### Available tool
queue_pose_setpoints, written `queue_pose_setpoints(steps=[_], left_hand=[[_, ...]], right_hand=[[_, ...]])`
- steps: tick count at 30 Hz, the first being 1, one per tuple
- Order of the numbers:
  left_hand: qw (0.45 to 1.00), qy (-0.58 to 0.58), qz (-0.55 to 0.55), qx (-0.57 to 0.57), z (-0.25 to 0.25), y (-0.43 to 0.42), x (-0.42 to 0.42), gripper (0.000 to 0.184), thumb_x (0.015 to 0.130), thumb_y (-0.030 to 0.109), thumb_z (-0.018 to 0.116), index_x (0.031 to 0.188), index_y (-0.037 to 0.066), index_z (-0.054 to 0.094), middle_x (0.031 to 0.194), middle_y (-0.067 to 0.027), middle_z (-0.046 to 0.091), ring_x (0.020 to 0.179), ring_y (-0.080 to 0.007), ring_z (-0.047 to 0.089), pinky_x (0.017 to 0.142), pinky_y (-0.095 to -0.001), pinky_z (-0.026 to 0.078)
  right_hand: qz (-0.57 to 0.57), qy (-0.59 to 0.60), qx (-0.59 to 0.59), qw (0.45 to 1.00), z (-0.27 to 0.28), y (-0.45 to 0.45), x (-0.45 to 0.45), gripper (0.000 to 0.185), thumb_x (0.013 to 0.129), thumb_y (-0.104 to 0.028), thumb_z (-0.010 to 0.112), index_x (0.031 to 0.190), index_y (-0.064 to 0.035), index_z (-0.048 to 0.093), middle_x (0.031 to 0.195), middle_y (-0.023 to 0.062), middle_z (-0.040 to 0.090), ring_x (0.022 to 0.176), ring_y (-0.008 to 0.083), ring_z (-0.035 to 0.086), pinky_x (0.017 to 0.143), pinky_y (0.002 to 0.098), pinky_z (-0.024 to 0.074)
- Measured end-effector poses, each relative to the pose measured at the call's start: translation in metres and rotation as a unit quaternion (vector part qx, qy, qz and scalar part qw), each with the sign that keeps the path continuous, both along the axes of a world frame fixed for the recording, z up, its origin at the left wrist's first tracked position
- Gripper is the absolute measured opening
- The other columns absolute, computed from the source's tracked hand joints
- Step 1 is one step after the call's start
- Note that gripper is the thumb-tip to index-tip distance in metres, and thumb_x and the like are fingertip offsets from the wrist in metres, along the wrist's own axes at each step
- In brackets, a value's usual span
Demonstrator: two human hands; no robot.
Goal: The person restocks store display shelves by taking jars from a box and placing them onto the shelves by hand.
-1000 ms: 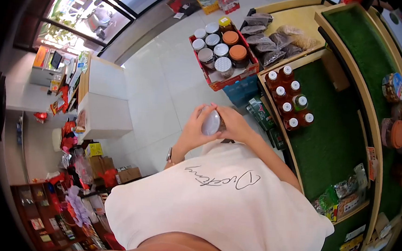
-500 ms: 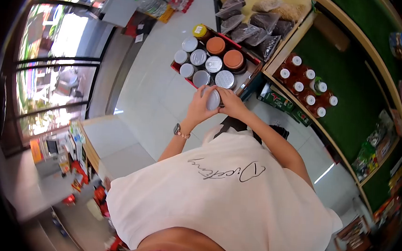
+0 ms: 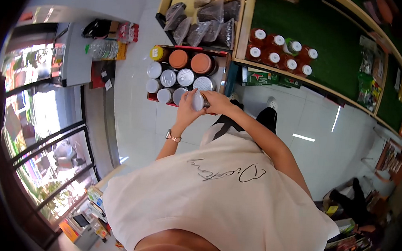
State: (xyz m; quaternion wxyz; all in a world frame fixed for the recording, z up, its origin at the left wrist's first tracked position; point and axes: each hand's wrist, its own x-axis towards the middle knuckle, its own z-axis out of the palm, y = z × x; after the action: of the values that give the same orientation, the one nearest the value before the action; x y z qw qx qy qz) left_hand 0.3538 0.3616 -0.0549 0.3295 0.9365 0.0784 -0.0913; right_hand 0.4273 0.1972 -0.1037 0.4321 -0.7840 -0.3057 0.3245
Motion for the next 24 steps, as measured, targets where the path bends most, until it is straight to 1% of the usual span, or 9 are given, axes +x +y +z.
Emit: queue_pose_setpoints(steps=[4,5,8,9,12,17,20,23,24], left_hand=[[0.992,0.023,-0.059,-0.106,-0.008,0.003,0.014,0.084,0.064,0.029,0.079,0.137,0.011,0.042,0.125,-0.0213,0.045,0.115,-0.0373,0.049,0.096,-0.0411,0.043],[0.991,0.035,-0.063,-0.113,-0.014,0.002,0.017,0.084,0.065,0.029,0.079,0.137,0.010,0.041,0.125,-0.0209,0.046,0.115,-0.0366,0.049,0.096,-0.0405,0.043],[0.990,0.057,-0.060,-0.115,-0.022,0.006,0.026,0.083,0.068,0.033,0.077,0.138,0.008,0.041,0.125,-0.0210,0.047,0.114,-0.0357,0.050,0.095,-0.0404,0.042],[0.992,0.034,-0.059,-0.104,-0.032,0.011,0.026,0.083,0.068,0.035,0.077,0.138,0.006,0.042,0.124,-0.0223,0.048,0.114,-0.0362,0.050,0.096,-0.0409,0.042],[0.996,-0.002,-0.050,-0.079,-0.066,0.034,0.023,0.082,0.070,0.038,0.075,0.136,0.001,0.043,0.121,-0.0261,0.053,0.112,-0.0381,0.051,0.096,-0.0423,0.041],[0.995,0.038,0.012,-0.088,-0.080,0.038,0.022,0.084,0.069,0.042,0.074,0.135,-0.001,0.044,0.119,-0.0265,0.056,0.108,-0.0378,0.054,0.094,-0.0416,0.043],[0.971,0.131,0.115,-0.165,-0.082,0.043,0.020,0.085,0.068,0.042,0.075,0.134,-0.001,0.044,0.117,-0.0258,0.057,0.105,-0.0374,0.057,0.091,-0.0413,0.045],[0.976,0.093,0.115,-0.159,-0.077,0.043,0.017,0.084,0.068,0.043,0.076,0.133,0.000,0.045,0.112,-0.0250,0.059,0.100,-0.0373,0.058,0.088,-0.0413,0.046],[0.983,0.083,0.105,-0.124,-0.076,0.041,0.014,0.084,0.067,0.043,0.076,0.133,0.001,0.045,0.112,-0.0251,0.058,0.101,-0.0371,0.058,0.088,-0.0414,0.046]], right_hand=[[-0.025,-0.009,-0.048,0.998,0.010,-0.021,-0.002,0.084,0.062,-0.036,0.079,0.132,-0.0037,0.047,0.122,0.0179,0.057,0.111,0.0344,0.055,0.093,0.0399,0.0454],[-0.025,-0.011,-0.051,0.998,0.001,-0.026,-0.005,0.082,0.066,-0.040,0.076,0.133,-0.0031,0.046,0.123,0.0187,0.056,0.111,0.0351,0.055,0.093,0.0402,0.0452],[-0.091,-0.015,0.016,0.996,-0.021,-0.034,-0.021,0.079,0.071,-0.041,0.073,0.134,-0.0026,0.045,0.124,0.0194,0.055,0.111,0.0356,0.055,0.093,0.0405,0.0451],[-0.086,-0.020,-0.003,0.996,-0.026,-0.038,-0.024,0.072,0.076,-0.038,0.069,0.135,-0.0043,0.045,0.123,0.0193,0.057,0.112,0.0352,0.055,0.091,0.0407,0.0456],[-0.065,0.019,-0.032,0.997,-0.034,-0.050,-0.036,0.066,0.079,-0.036,0.068,0.134,-0.0061,0.046,0.121,0.0188,0.058,0.110,0.0346,0.056,0.090,0.0404,0.0463],[-0.101,0.101,-0.012,0.990,-0.050,-0.073,-0.051,0.049,0.083,-0.030,0.067,0.125,-0.0063,0.055,0.113,0.0178,0.064,0.104,0.0299,0.062,0.088,0.0371,0.0480],[-0.105,0.117,-0.022,0.987,-0.054,-0.076,-0.055,0.046,0.083,-0.029,0.066,0.123,-0.0073,0.056,0.111,0.0176,0.065,0.104,0.0303,0.062,0.089,0.0371,0.0480],[-0.108,0.108,-0.014,0.988,-0.053,-0.075,-0.054,0.041,0.084,-0.027,0.065,0.120,-0.0091,0.057,0.105,0.0148,0.066,0.099,0.0299,0.063,0.086,0.0372,0.0488],[-0.106,0.105,-0.013,0.989,-0.053,-0.075,-0.053,0.040,0.084,-0.027,0.064,0.120,-0.0096,0.058,0.104,0.0139,0.067,0.098,0.0298,0.063,0.085,0.0371,0.0490]])
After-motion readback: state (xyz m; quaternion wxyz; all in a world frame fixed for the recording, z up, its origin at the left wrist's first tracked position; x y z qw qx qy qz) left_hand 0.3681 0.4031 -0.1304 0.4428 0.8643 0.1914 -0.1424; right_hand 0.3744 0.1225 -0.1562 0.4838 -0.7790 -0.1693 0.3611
